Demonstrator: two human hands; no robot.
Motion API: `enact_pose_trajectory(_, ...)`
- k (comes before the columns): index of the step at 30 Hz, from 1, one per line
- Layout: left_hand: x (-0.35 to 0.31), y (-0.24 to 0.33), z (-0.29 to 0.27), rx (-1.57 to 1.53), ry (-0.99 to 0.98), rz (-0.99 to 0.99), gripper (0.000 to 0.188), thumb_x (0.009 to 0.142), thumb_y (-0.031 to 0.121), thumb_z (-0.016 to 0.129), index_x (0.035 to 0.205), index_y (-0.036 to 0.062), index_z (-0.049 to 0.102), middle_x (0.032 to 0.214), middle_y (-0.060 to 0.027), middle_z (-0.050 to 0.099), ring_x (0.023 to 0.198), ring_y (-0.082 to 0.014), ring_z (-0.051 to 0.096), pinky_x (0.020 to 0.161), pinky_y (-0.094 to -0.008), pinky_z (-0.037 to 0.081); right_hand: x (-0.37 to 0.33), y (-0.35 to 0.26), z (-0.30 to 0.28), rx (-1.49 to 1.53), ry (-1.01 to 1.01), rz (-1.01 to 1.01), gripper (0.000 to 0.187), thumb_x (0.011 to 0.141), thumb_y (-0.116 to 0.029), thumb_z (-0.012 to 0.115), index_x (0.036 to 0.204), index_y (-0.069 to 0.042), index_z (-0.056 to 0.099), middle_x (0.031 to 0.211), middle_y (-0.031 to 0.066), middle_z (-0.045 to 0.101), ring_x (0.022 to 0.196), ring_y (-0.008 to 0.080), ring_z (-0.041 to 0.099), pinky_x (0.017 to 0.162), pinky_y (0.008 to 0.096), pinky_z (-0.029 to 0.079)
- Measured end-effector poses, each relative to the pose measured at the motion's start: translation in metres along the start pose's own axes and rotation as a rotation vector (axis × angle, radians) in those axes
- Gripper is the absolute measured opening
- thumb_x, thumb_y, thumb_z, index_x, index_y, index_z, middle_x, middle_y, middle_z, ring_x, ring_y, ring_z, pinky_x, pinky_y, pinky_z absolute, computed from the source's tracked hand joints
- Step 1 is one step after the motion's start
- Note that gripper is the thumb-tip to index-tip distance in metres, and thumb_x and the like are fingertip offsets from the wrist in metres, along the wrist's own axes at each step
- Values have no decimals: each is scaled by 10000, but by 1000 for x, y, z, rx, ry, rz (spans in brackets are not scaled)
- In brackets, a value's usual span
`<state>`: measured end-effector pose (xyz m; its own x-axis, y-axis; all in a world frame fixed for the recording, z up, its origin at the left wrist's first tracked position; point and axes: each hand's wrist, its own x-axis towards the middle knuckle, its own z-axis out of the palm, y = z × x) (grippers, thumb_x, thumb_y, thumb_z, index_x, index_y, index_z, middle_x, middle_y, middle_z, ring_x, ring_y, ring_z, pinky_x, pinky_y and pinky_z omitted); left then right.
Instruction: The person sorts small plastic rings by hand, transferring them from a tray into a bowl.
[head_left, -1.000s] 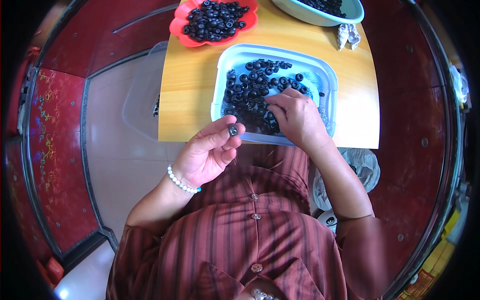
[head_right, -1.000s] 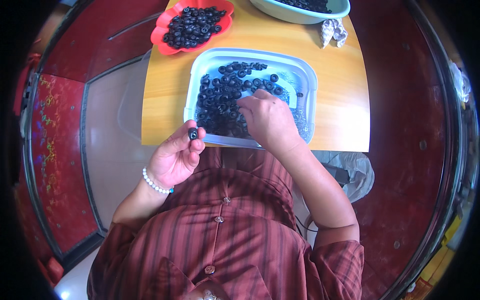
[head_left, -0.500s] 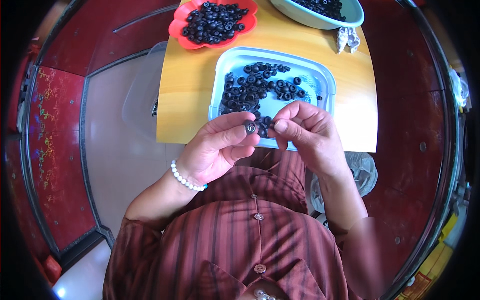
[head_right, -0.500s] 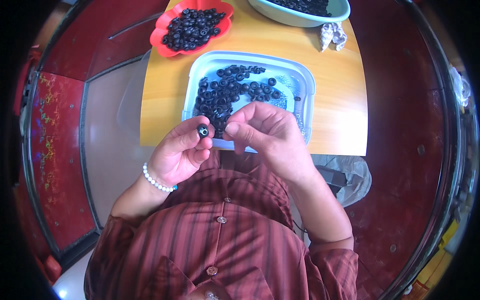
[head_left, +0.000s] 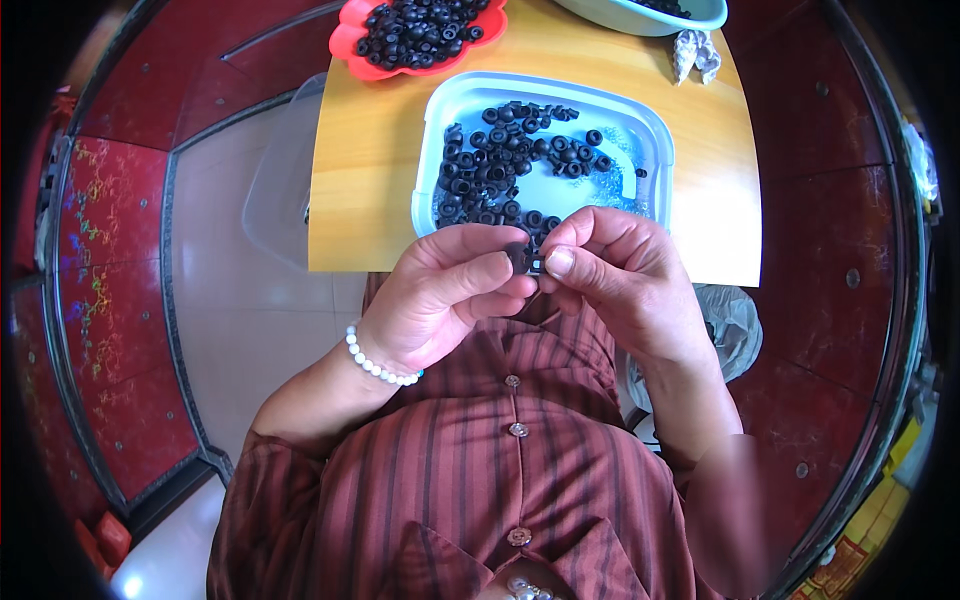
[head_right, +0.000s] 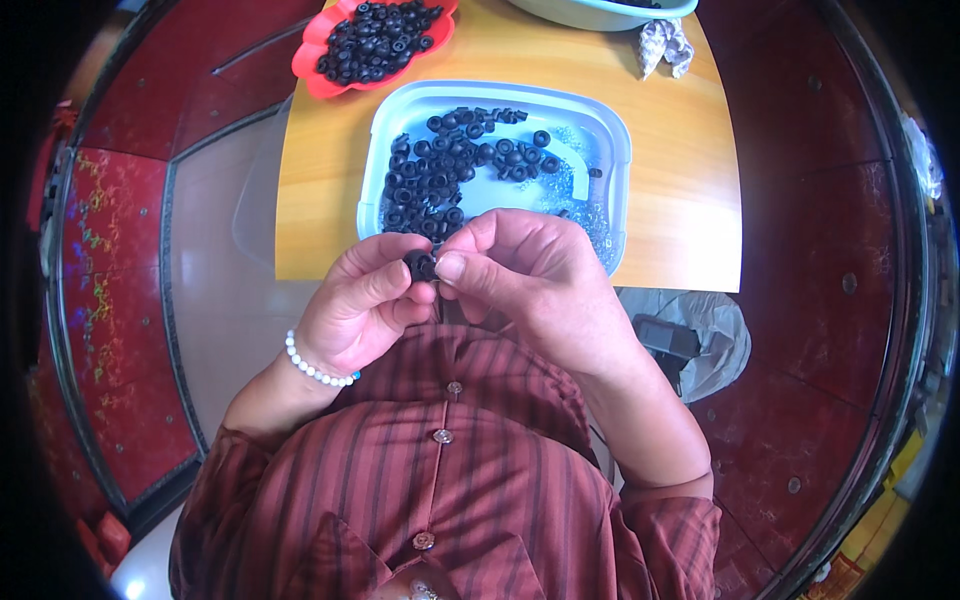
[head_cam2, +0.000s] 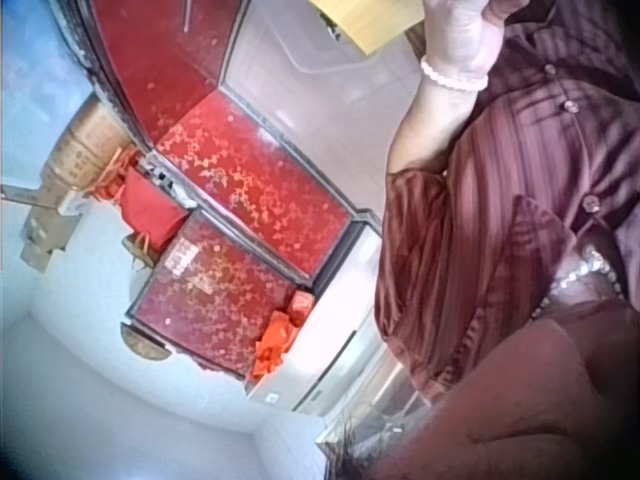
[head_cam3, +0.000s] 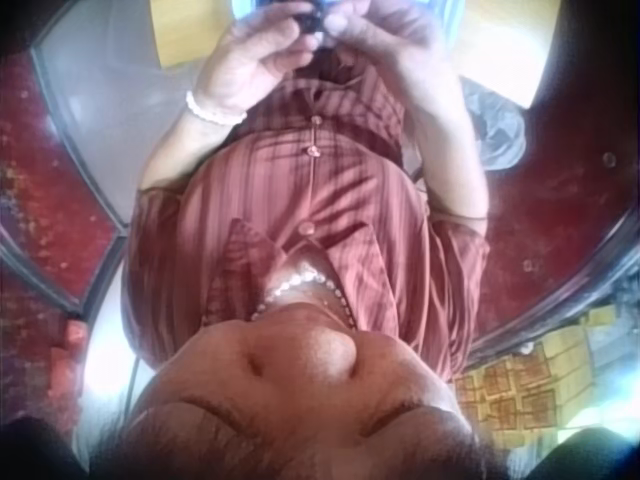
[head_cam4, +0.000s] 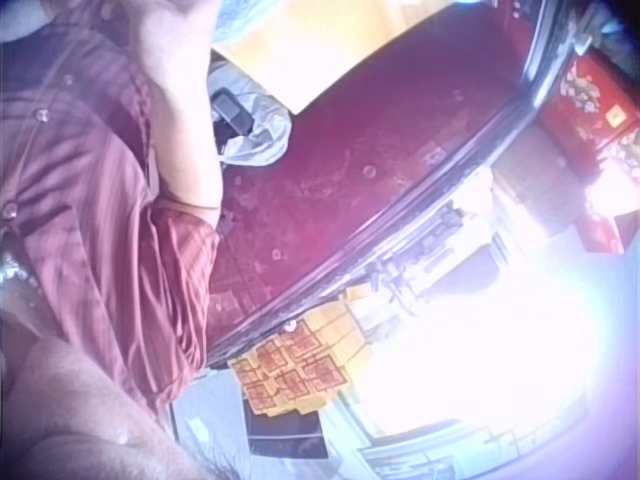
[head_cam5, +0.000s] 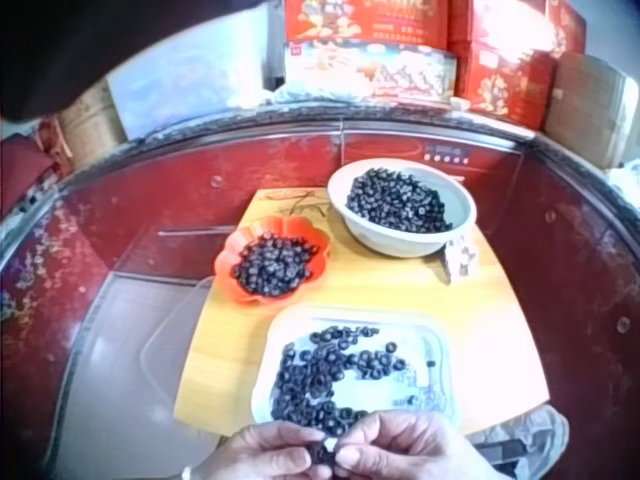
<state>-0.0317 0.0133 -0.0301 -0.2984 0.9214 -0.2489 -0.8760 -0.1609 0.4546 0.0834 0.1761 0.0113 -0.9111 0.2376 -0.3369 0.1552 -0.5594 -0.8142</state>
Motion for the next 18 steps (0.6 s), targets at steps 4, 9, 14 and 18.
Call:
enact_pose_trajectory(4, -7, -1, 7, 66, 21, 27, 254, 866, 25, 602, 1119, 17, 598, 986, -116, 662, 876, -218, 673, 763, -290, 574, -4, 0, 6, -40, -20, -38, 114, 863, -106, 648, 862, 3, 613, 731, 24, 602, 595, 58, 511, 525, 189, 408)
enact_pose_trajectory(9, -14, -10, 6, 177, -30, 153, 246, 854, 45, 625, 1097, 9, 605, 1037, -125, 640, 860, -204, 666, 739, -299, 579, -9, 6, 9, 60, -72, -26, 152, 859, -132, 659, 885, 8, 607, 761, 47, 616, 626, 81, 539, 575, 204, 448)
enact_pose_trajectory(14, -13, -23, -1, 394, -99, 448, 232, 849, 67, 634, 1070, 0, 615, 1200, -154, 544, 957, -201, 625, 743, -302, 574, -18, 26, 10, 348, -180, 122, 227, 864, -206, 650, 973, -10, 619, 866, 112, 643, 694, 135, 562, 639, 243, 456)
enact_pose_trajectory(18, -15, -22, 12, 411, -174, 469, 201, 840, 92, 647, 1029, 22, 641, 1176, -151, 569, 1028, -228, 600, 805, -319, 543, -22, 43, 10, 425, -276, 59, 246, 875, -206, 633, 1023, -9, 637, 890, 109, 649, 708, 132, 553, 651, 245, 453)
